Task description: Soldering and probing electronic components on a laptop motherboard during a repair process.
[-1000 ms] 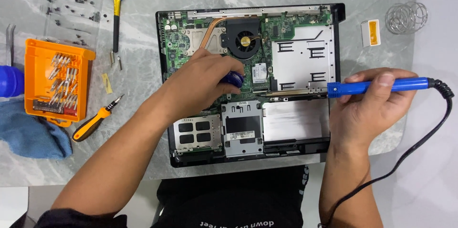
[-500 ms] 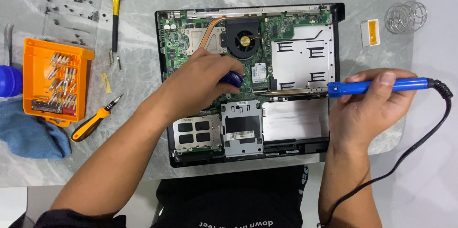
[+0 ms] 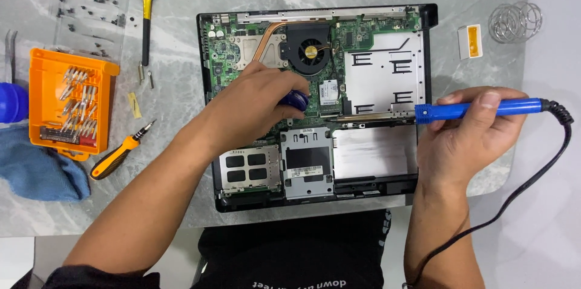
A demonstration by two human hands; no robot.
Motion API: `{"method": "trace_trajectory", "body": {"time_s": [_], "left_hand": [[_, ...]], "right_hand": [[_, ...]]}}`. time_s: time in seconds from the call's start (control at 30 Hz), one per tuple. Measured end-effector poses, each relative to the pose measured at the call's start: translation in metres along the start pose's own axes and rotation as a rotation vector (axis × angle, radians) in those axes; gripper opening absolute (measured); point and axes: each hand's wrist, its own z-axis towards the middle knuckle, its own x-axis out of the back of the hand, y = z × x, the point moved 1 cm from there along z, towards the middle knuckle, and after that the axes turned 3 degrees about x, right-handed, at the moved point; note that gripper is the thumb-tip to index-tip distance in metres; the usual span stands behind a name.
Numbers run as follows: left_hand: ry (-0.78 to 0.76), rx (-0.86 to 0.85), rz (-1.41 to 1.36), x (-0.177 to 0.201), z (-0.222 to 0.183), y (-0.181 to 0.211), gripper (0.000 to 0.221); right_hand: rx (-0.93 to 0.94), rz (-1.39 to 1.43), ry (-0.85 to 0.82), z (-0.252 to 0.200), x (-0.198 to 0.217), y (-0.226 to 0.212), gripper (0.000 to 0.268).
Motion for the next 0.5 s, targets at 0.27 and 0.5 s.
{"method": "trace_trajectory", "body": {"time_s": [0.27,0.5], "left_hand": [[0.01,-0.004,0.007,-0.0019,0.001,-0.0013,0.023],[-0.019,0.052,0.028,-0.0003,0.002,0.0013,0.024]], "right_hand": [[0.02,-0.005,-0.009,0.0002,0.0007,0.0001,0.027],[0.127,0.022,-0.019,-0.0009,0.0006,0.0006,0.03]]}}
